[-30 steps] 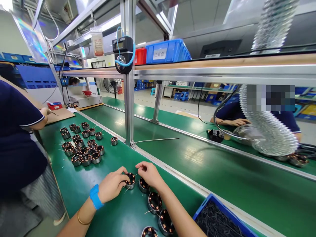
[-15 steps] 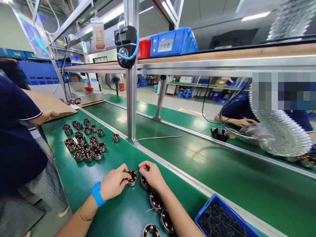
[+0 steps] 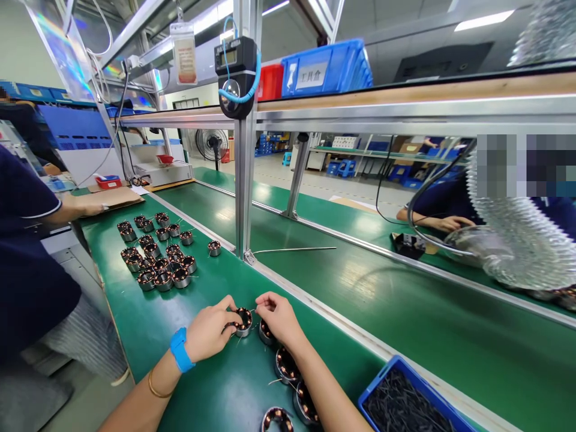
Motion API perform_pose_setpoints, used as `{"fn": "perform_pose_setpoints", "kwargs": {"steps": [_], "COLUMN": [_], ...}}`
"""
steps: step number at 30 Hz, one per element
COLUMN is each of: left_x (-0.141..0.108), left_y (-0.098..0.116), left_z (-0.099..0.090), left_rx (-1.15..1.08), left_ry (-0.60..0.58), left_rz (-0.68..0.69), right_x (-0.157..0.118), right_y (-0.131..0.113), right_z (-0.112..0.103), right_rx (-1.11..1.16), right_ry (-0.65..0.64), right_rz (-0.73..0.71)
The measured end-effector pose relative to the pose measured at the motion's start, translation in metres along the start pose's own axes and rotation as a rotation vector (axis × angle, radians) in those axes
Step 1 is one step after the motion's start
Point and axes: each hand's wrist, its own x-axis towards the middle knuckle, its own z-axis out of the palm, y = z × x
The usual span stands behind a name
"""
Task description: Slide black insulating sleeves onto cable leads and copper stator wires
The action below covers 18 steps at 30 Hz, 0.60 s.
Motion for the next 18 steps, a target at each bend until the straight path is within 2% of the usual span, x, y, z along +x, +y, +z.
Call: {"fn": "perform_pose_setpoints", "kwargs": {"steps": [9,18], "left_x": [-0.001,-0.001], "left_y": [0.0,0.001], "left_z": [-0.001,0.0], "left_rx": [-0.003,-0.014], "left_ry": [-0.006,-0.007], "left_rz": [-0.003,0.006], "right_x": [-0.002,-0.014], "right_y": [-0.001,-0.019], "right_z": [0.002,0.002], "right_rx": [-0.12,-0.495], "right_ry": [-0.022,-0.091], "right_rz": [-0.063,-0.263]}}
